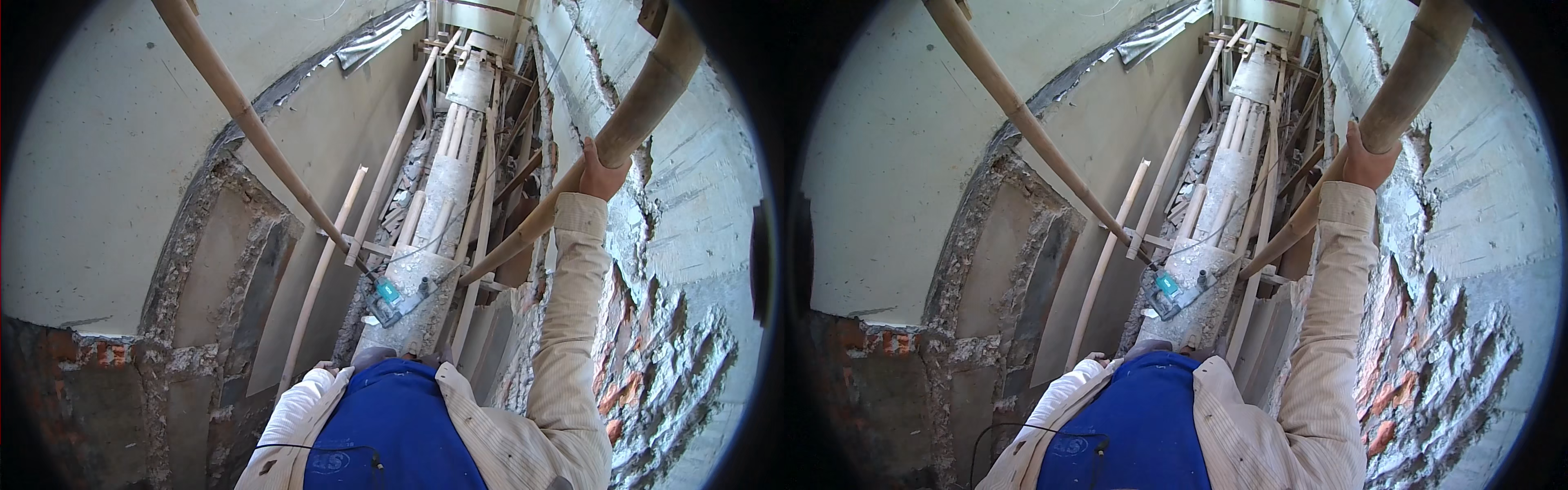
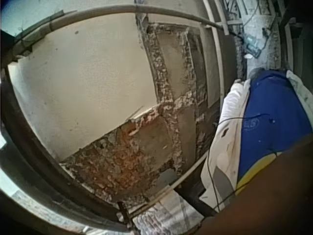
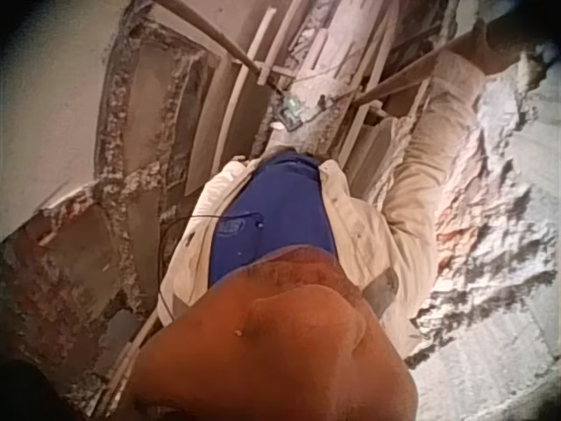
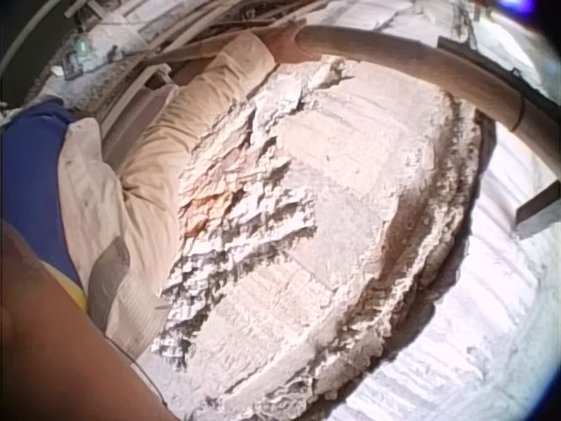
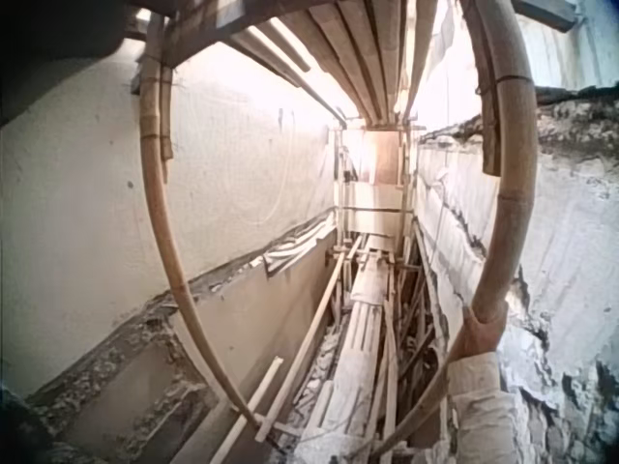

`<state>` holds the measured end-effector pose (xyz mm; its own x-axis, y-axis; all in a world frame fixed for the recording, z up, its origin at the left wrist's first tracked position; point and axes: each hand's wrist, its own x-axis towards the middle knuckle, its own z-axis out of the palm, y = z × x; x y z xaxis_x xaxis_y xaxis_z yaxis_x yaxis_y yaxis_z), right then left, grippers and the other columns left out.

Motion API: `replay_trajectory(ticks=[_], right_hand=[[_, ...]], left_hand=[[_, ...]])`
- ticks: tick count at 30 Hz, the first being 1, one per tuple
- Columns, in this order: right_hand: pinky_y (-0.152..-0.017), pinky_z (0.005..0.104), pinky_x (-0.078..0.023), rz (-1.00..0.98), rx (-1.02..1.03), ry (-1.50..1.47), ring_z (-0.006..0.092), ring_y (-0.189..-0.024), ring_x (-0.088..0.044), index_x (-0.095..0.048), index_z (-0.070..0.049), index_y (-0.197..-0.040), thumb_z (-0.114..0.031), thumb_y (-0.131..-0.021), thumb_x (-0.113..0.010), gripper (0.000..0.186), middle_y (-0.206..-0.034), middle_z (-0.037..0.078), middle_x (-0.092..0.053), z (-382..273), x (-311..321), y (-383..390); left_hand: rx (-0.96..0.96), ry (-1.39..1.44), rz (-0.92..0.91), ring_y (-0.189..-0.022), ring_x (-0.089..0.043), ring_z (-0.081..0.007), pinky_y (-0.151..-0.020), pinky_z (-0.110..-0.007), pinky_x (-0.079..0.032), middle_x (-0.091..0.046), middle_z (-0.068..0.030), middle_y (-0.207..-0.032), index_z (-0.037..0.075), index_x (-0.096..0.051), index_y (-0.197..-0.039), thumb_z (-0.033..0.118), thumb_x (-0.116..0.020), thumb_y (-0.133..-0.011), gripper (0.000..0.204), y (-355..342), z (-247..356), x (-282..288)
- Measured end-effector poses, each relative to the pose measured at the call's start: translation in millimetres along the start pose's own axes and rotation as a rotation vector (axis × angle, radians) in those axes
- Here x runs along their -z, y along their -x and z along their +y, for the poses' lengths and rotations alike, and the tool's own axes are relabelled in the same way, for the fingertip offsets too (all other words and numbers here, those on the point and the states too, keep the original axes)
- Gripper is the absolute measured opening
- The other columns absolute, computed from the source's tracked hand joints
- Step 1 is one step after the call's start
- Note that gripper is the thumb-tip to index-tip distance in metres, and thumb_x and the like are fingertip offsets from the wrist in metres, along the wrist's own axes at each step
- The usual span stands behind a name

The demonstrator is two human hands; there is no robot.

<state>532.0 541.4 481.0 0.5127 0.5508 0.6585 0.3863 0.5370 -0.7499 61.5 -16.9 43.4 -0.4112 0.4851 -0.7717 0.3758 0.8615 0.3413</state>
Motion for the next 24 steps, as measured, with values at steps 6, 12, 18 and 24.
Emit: replay_trajectory(ticks=[6, 12, 18, 24], right_hand=[[-0.091, 0.0354, -0.047, 0.006, 0.025, -0.013, 0.0243, -0.098, -0.061, -0.051, 0.006, -0.115, -0.025, -0.064, -0.088, 0.07, -0.107, 0.017, -0.061, 6.6, -0.8, -2.7], [-0.091, 0.0355, -0.047, 0.004, 0.011, -0.038, 0.0246, -0.099, -0.061, -0.051, 0.006, -0.115, -0.024, -0.064, -0.088, 0.07, -0.108, 0.017, -0.061, 2.6, -0.3, -1.6], [-0.091, 0.0356, -0.047, -0.008, 0.016, -0.028, 0.0247, -0.099, -0.061, -0.05, 0.007, -0.116, -0.024, -0.064, -0.088, 0.071, -0.109, 0.017, -0.061, 2.7, 0.0, -2.3], [-0.091, 0.0356, -0.047, 0.001, 0.029, 0.009, 0.0247, -0.1, -0.061, -0.051, 0.007, -0.116, -0.026, -0.064, -0.089, 0.072, -0.109, 0.018, -0.061, 8.6, 0.9, -3.7]], left_hand=[[0.006, -0.024, -0.004, -0.095, -0.063, -0.0217, -0.091, -0.032, -0.047, -0.069, -0.0125, -0.102, 0.007, -0.054, -0.122, 0.025, -0.074, -0.083, 0.048, 2.2, 2.7, 1.6], [0.019, -0.05, 0.0, -0.095, -0.064, -0.0217, -0.091, -0.032, -0.047, -0.069, -0.0124, -0.103, 0.007, -0.053, -0.123, 0.026, -0.074, -0.083, 0.049, 5.0, 7.1, 0.8], [0.017, -0.097, 0.009, -0.096, -0.064, -0.0217, -0.092, -0.032, -0.047, -0.069, -0.0124, -0.104, 0.006, -0.053, -0.124, 0.027, -0.073, -0.084, 0.05, 20.4, 22.9, 6.0], [0.024, -0.149, 0.04, -0.096, -0.065, -0.0217, -0.092, -0.032, -0.047, -0.07, -0.0123, -0.105, 0.006, -0.053, -0.125, 0.028, -0.073, -0.084, 0.051, 24.6, 21.7, 0.6]])
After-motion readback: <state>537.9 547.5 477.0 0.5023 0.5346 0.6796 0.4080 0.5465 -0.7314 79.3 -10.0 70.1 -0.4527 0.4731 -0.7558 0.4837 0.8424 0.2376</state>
